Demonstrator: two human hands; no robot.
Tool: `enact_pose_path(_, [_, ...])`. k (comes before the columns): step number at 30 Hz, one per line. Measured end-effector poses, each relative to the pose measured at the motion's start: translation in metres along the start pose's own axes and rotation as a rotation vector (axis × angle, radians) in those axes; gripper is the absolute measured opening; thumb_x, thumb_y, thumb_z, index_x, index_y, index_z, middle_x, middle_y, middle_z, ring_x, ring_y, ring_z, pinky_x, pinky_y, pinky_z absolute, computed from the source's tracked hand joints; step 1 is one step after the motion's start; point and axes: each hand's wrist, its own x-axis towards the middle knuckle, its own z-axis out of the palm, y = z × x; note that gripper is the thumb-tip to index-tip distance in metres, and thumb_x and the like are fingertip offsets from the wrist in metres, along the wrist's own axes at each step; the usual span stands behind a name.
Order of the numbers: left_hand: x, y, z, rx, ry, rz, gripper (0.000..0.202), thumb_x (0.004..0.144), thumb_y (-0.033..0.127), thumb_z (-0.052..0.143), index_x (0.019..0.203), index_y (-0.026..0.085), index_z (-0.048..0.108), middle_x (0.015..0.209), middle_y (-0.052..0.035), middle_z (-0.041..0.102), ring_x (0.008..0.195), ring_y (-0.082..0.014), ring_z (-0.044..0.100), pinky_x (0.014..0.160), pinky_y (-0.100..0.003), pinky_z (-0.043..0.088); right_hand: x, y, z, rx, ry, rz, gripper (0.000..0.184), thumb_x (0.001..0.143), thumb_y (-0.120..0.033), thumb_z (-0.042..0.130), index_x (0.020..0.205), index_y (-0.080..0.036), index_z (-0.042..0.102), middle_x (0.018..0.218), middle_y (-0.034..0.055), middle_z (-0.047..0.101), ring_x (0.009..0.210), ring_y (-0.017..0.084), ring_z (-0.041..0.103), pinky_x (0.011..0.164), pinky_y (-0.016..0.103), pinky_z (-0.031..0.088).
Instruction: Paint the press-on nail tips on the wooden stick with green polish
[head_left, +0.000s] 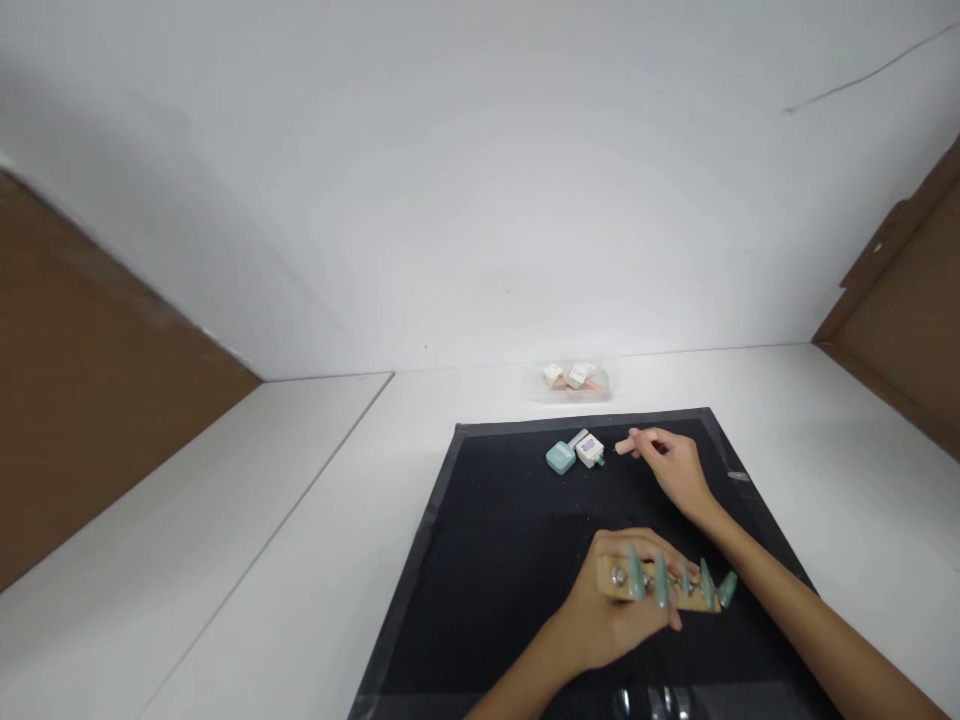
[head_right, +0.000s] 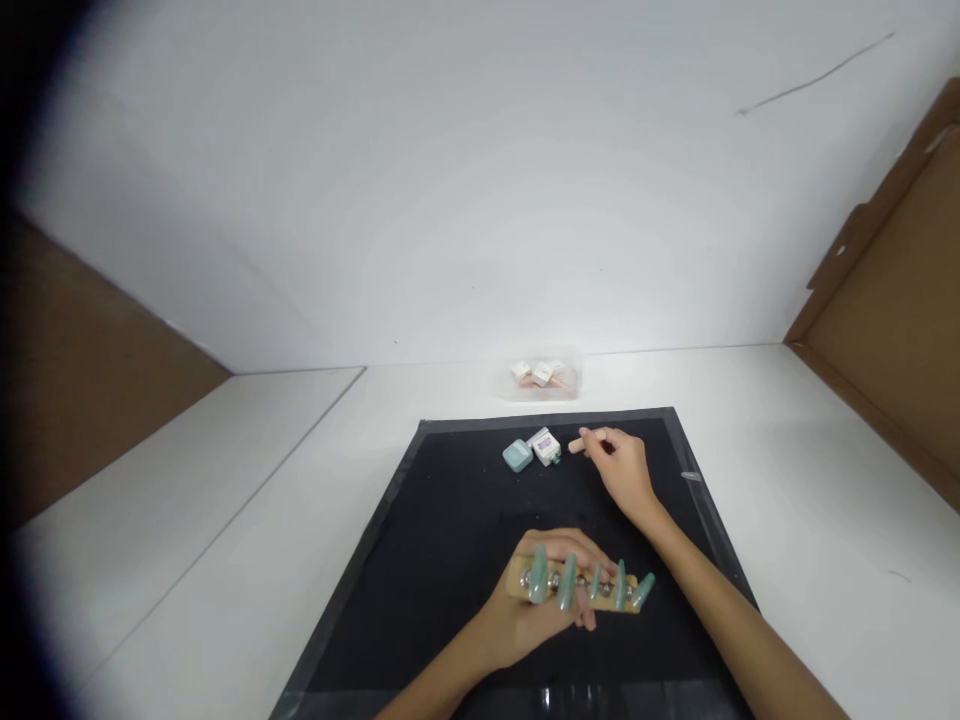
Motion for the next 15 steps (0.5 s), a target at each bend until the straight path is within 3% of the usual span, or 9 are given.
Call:
enact_pose_path(3, [0.001,0.0,0.0,0.006,-0.006,-0.015,0.009,0.064,0.014,0.07,0.067,0.012,0.062,0.077,-0.008,0.067,0.05,-0.0094,0.059,0.047,-0.02,0.051,-0.004,0.003,-0.005,-0.007,-0.08,-0.14,0.029,0.086,-0.032,0.048,0.077,-0.02,0.073,0.08,0.0064,0.076,0.075,0.022,0.067,0.069,0.032,0.051])
enact_pose_path(7, [0.003,0.001,0.0,0.002,0.002,-0.028,0.011,0.063,0.015,0.071,0.065,0.012,0.061,0.076,-0.007,0.066,0.05,-0.0096,0.059,0.047,-0.02,0.05,-0.008,0.003,-0.011,-0.053,-0.153,-0.27,0.021,0.085,-0.024,0.05,0.089,-0.02,0.071,0.082,0.0079,0.072,0.077,0.023,0.064,0.071,0.036,0.05])
enact_pose_path(15, [0.005,0.002,0.002,-0.011,0.015,-0.038,0.013,0.064,0.016,0.072,0.071,0.013,0.062,0.077,-0.0057,0.065,0.051,-0.01,0.06,0.049,-0.021,0.052,-0.006,-0.004,-0.017,-0.103,-0.29,-0.396,0.023,0.085,-0.012,0.049,0.095,-0.021,0.067,0.086,0.0067,0.069,0.08,0.021,0.061,0.072,0.035,0.05])
